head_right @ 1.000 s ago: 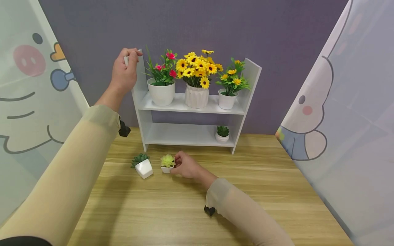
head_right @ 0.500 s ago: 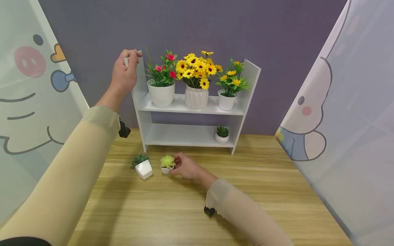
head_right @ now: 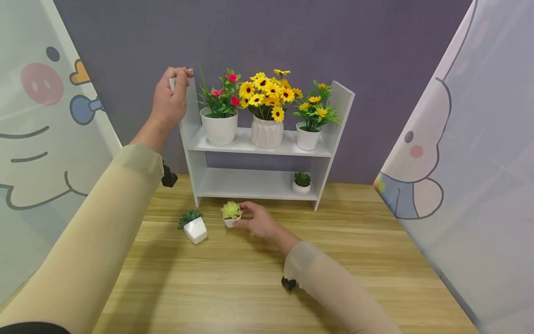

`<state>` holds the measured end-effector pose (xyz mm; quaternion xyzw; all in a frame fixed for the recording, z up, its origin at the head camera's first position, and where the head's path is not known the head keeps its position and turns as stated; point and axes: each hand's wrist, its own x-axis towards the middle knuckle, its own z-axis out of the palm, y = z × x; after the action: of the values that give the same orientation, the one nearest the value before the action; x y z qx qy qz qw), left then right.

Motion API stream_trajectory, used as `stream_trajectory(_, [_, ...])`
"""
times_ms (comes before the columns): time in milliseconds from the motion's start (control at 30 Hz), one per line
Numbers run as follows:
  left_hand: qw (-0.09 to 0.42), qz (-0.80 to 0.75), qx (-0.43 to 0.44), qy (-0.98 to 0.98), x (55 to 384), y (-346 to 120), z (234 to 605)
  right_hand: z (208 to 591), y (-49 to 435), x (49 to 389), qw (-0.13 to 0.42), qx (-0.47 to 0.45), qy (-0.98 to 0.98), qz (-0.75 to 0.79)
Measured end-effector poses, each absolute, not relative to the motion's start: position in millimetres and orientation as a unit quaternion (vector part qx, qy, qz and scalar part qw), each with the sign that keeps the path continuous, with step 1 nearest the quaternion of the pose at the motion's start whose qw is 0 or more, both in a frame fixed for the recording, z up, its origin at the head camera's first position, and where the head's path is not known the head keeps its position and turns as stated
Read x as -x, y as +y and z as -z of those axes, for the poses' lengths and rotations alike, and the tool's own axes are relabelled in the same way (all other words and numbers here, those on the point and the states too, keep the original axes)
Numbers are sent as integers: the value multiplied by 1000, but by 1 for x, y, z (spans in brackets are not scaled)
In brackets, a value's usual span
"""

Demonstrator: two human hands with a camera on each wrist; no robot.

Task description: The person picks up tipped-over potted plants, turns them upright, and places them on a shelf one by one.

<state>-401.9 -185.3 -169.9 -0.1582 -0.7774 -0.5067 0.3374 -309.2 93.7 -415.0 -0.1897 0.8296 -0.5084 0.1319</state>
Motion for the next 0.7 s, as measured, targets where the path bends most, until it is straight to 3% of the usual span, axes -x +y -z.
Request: stream_trajectory(700, [340, 501, 160, -780, 402, -186, 170, 394, 129, 342, 47, 136, 841, 522])
